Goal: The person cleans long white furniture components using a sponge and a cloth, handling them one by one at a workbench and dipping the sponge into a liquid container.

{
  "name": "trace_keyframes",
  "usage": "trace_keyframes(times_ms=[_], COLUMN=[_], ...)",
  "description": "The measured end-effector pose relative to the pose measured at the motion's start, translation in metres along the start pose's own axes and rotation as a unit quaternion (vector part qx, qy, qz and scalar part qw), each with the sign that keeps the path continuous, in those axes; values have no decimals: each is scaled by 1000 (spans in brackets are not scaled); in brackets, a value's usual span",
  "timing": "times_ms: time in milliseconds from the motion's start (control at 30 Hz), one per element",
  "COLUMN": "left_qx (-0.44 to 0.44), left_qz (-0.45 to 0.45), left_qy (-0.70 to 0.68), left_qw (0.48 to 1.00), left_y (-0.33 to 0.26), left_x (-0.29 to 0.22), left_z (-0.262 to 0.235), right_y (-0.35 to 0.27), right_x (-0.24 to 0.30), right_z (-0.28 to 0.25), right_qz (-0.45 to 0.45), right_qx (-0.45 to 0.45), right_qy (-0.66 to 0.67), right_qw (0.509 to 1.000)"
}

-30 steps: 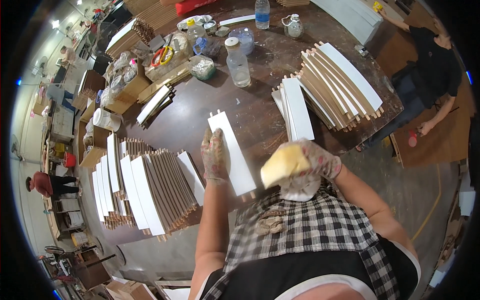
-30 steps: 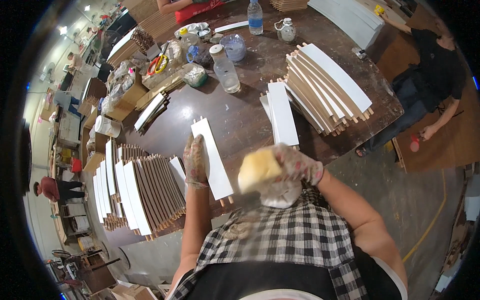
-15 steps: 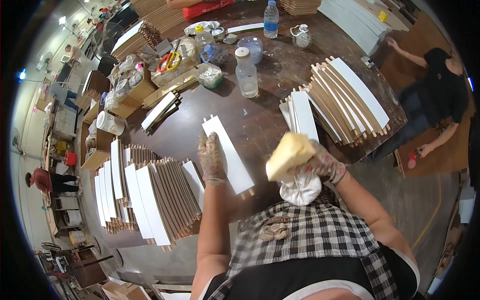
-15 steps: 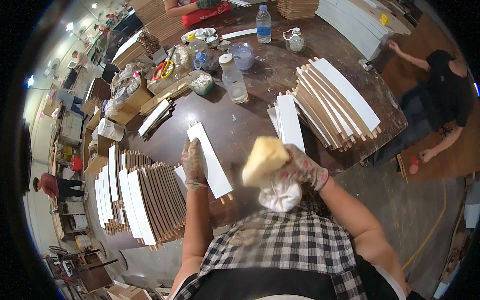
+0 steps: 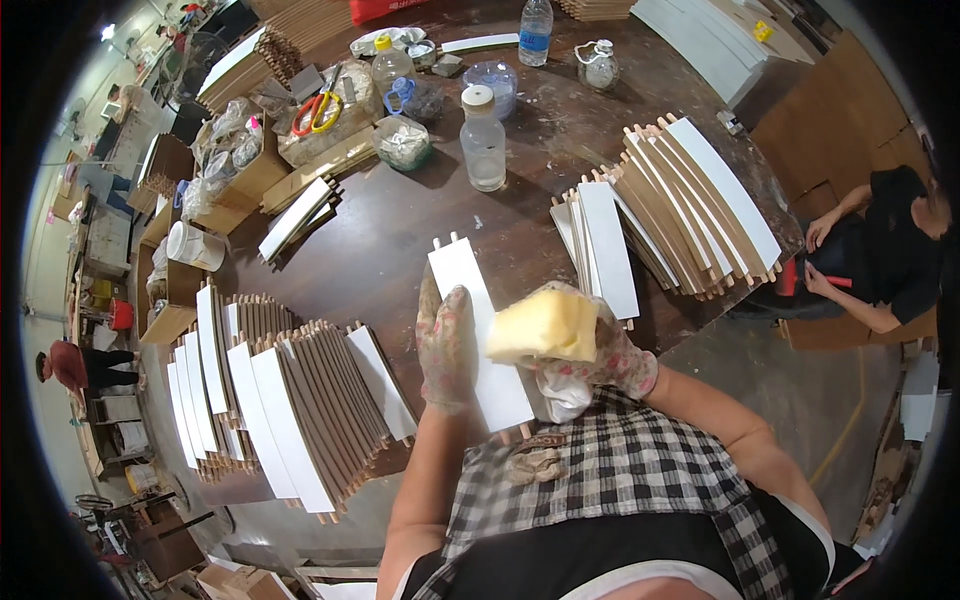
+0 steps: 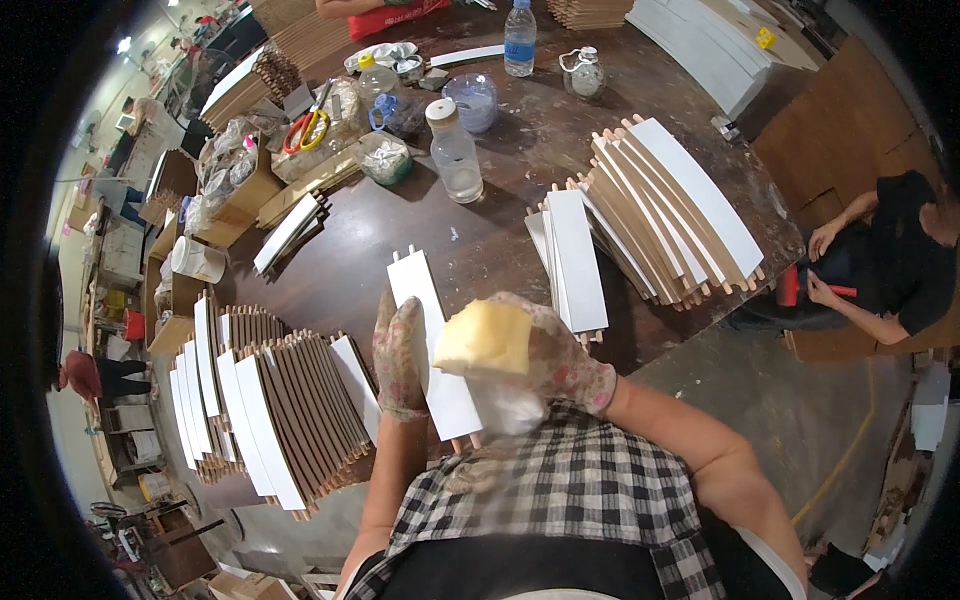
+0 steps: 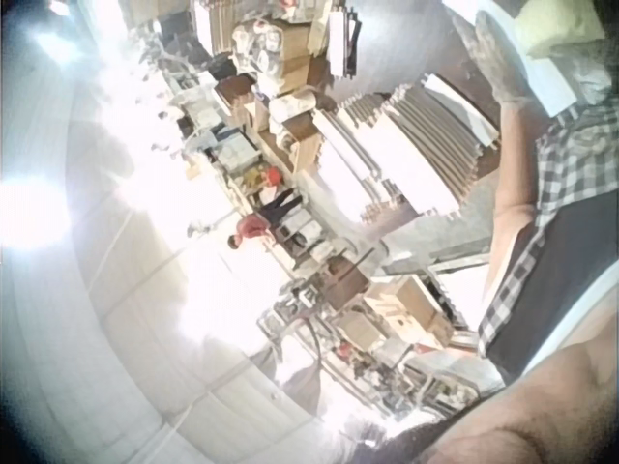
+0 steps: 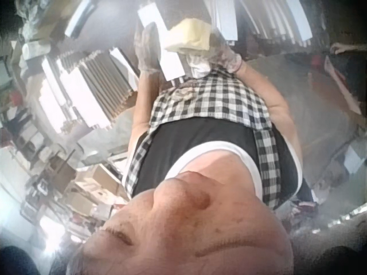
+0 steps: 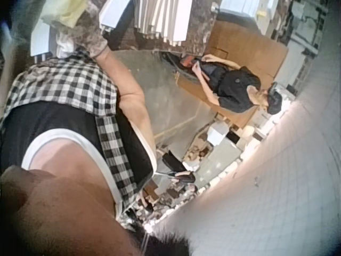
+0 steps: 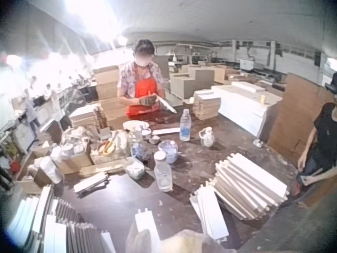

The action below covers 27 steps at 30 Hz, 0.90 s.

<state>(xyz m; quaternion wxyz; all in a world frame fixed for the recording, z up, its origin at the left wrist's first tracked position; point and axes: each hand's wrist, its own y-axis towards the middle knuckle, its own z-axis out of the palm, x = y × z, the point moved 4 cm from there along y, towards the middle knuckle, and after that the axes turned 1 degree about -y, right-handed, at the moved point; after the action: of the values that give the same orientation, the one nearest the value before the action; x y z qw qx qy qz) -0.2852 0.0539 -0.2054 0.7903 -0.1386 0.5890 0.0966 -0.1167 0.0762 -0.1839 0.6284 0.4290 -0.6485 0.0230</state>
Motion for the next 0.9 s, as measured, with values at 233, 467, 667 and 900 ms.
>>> trace_keyframes(times_ms=[233, 467, 667, 900], left_qx=[33, 76, 54, 70], left_qz=[-45, 13, 105, -52], left_qy=[-57, 39, 129, 35], left_qw=[997, 996, 985, 996], left_y=[-9, -15, -23, -31], left_x=[-12, -21, -27, -30], left_z=[13, 23, 23, 31], right_y=[7, -30, 25, 27], right_x=[-38, -89, -34, -20], right_z=[-11, -22, -34, -44], right_qz=[102, 136, 118, 93], right_qx=[-24, -184, -83, -165], right_qy=[293, 43, 91, -7], right_qw=[950, 972, 985, 982])
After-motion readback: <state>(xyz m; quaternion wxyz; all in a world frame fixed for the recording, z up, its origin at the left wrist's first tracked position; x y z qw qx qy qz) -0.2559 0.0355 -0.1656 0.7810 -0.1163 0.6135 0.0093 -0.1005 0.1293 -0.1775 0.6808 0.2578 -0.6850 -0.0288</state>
